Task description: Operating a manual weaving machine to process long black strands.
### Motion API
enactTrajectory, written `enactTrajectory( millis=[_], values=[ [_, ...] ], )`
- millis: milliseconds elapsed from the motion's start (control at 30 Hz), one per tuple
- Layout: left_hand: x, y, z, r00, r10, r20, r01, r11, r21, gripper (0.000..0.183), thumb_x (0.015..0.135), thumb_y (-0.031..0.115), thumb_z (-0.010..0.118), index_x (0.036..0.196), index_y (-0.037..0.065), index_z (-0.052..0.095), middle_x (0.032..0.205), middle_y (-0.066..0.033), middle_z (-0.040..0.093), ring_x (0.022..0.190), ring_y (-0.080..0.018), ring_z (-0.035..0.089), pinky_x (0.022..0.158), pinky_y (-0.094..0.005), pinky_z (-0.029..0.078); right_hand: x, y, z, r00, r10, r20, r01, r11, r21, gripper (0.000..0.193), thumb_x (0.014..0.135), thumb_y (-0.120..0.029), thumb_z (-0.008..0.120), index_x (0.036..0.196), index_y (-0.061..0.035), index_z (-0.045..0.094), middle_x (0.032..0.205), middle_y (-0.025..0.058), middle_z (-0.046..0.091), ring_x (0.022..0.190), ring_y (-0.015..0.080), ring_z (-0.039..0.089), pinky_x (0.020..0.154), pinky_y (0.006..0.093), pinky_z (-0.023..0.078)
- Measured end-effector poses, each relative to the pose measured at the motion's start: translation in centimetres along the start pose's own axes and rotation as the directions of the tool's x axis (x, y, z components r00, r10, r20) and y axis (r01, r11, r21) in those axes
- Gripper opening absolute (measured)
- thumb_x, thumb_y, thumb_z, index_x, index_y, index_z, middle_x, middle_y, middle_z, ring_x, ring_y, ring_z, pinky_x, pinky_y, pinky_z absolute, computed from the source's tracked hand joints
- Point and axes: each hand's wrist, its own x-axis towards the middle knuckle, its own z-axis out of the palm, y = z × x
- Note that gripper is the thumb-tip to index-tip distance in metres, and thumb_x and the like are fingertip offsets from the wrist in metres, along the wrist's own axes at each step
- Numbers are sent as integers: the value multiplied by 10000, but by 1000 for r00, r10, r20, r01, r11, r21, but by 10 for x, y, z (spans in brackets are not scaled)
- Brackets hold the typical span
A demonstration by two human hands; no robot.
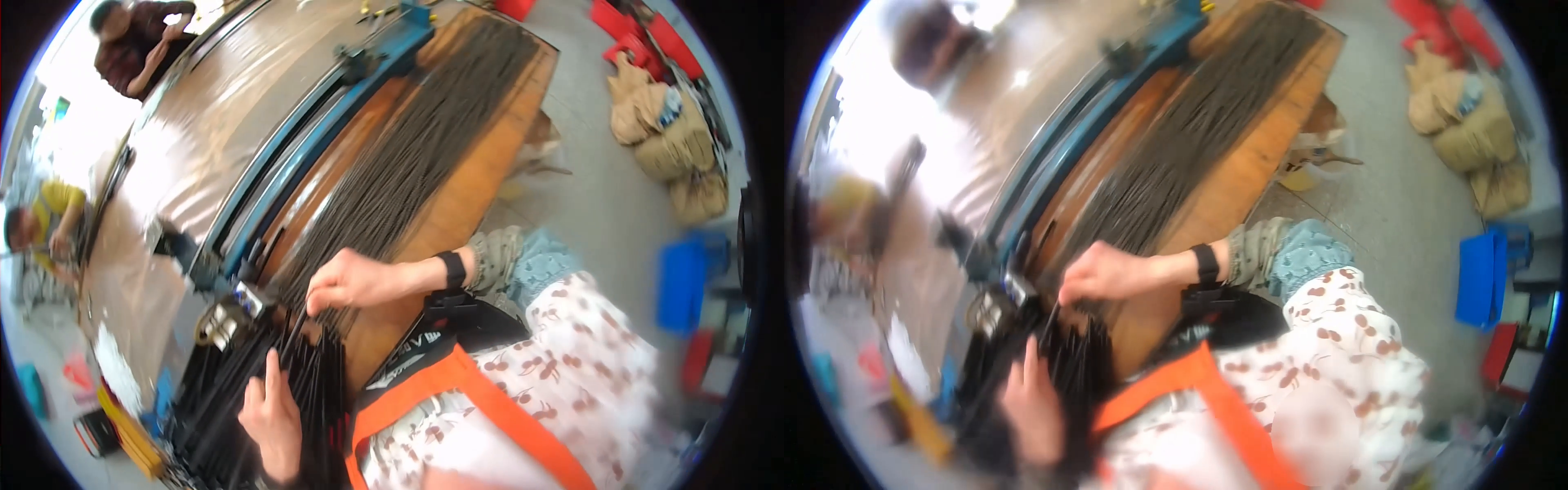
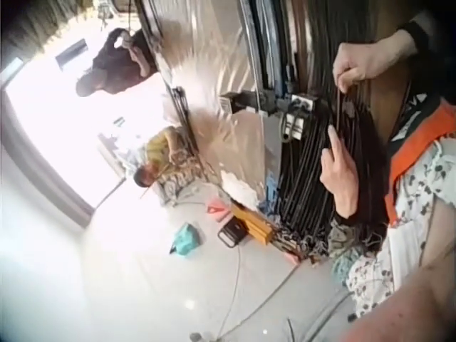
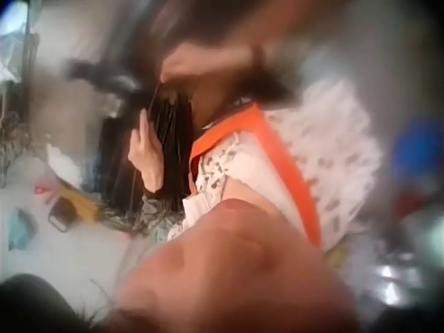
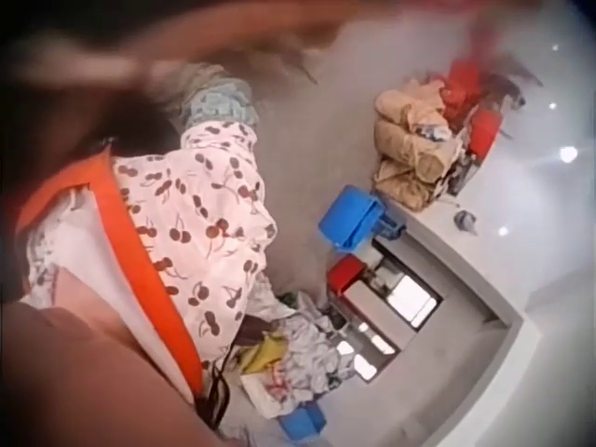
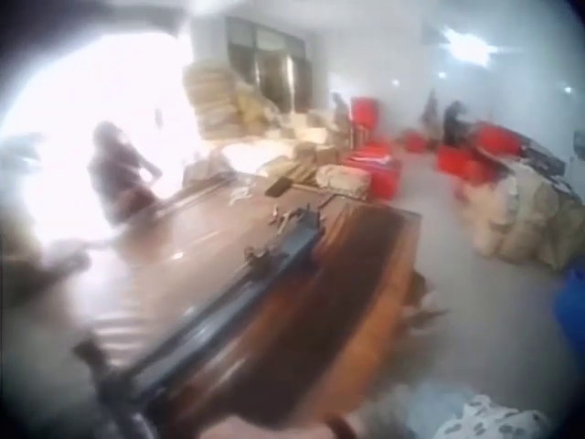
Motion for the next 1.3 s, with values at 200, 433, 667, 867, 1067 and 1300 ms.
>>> enactTrajectory(
  millis=[200,433,667,867,1067,1300],
  values=[
    [17,-18,-1,987,138,77,-144,987,77,338,887,89,638,1224,113,654,768,-151,584,658,-359,597,559,-450,466,13,2,-20,681,-639,358,676,360,-643,452,823,-128,667,1257,-34,583,780,64,569,705,250,523,569,365,497],
    [86,-41,-35,972,202,-121,-198,979,43,261,878,19,566,1120,75,647,794,-175,597,707,-384,593,606,-461,475,23,7,-78,656,-754,-33,555,512,-655,540,873,-222,696,1357,-41,537,1038,143,659,891,270,652,650,361,551],
    [173,-22,-30,875,451,-178,-434,892,126,472,817,-32,603,1279,56,575,825,-132,538,751,-310,578,631,-416,467,3,-7,-161,862,-452,-229,70,555,-829,553,867,-378,723,1349,-142,593,742,101,694,656,256,700,600,345,566],
    [218,1,-9,836,544,-76,-545,838,11,472,798,-52,550,1268,-7,538,883,-149,571,824,-332,587,712,-416,496,-5,-17,-208,762,-629,-152,160,411,-898,284,823,-216,773,1086,-117,730,851,88,726,660,229,703,580,332,558],
    [241,10,-5,865,502,-26,-501,865,19,258,880,13,556,1137,31,556,831,-140,557,810,-339,598,692,-439,498,-29,1,-269,557,-767,-318,-169,270,-948,142,819,-160,759,950,-110,738,700,76,664,609,252,644,549,363,512],
    [234,13,-1,887,450,-107,-446,893,54,337,871,24,579,1208,42,577,805,-130,546,751,-330,602,648,-443,499,-15,10,-247,629,-748,-214,7,281,-960,408,810,-183,769,1193,-107,653,809,66,612,712,247,616,603,356,503]
  ],
)
